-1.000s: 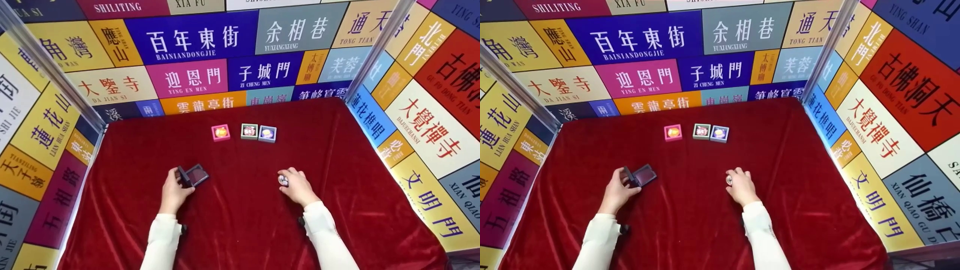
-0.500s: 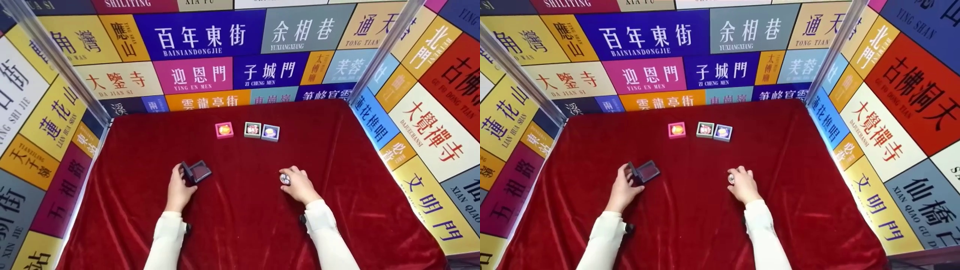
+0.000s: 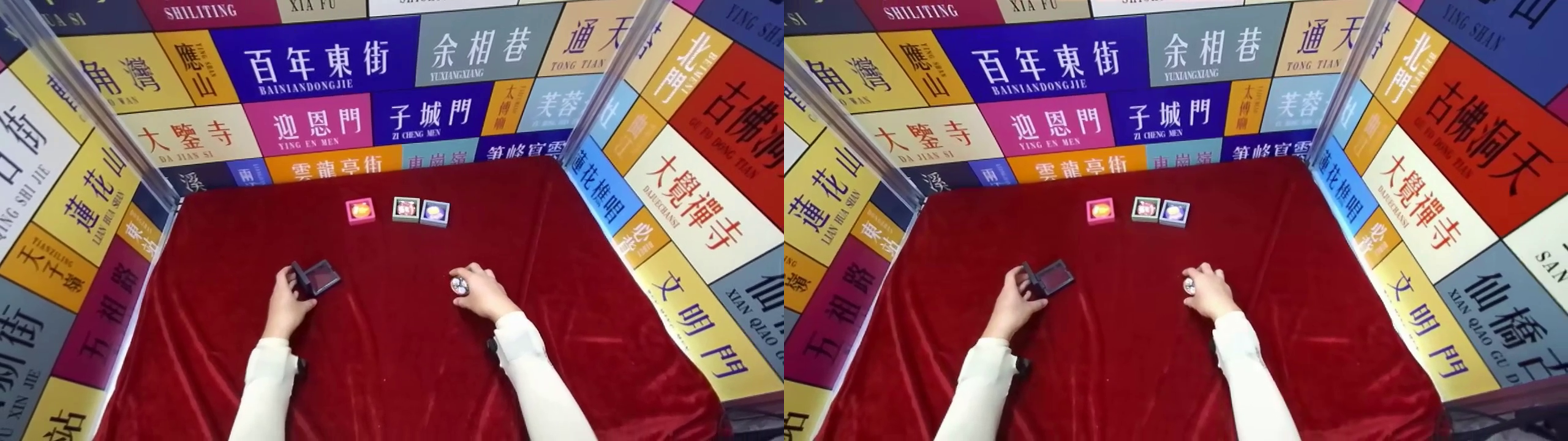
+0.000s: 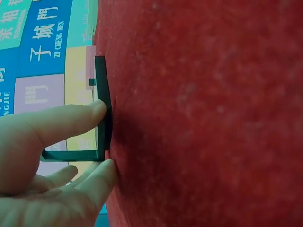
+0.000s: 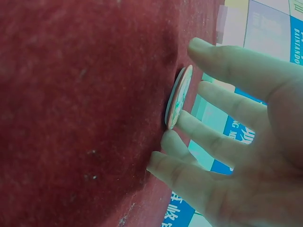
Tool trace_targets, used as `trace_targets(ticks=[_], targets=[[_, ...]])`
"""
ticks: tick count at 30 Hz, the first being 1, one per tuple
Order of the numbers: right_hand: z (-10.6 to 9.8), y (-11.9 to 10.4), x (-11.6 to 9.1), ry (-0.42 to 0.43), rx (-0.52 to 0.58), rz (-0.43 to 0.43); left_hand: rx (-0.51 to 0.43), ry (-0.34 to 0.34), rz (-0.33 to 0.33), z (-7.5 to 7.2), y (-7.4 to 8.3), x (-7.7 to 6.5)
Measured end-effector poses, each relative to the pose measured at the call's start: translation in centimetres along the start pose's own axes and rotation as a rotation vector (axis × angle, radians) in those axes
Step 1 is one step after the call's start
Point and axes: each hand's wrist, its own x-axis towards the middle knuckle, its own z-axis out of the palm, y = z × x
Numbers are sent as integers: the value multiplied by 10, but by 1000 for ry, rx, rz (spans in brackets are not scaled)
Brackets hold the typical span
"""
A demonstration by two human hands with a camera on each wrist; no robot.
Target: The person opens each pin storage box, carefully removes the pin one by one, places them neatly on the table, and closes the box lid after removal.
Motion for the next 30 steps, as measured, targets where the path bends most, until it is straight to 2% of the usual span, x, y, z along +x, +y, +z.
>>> trace_targets(ticks=[6,13,16,19,22,26,28,30], targets=[[-6,0,5,-33,-24,-25,-17,-33,-34,-2,-2,0],[-9,1,6,-57,-14,-18,87,-171,-28,-16,14,6],[-9,2,5,-63,-24,-11,116,-171,-46,-21,18,6],[-9,1,4,-56,-37,-6,183,-124,-46,-27,28,6],[-6,-2,3,-54,-51,-23,284,-24,36,-32,47,4],[-4,-5,-1,-56,-64,-37,362,118,253,-33,90,3],[-4,-5,-2,-56,-70,-34,369,140,357,-29,117,6],[-5,-5,-3,-49,-74,-27,377,121,438,-21,143,12]])
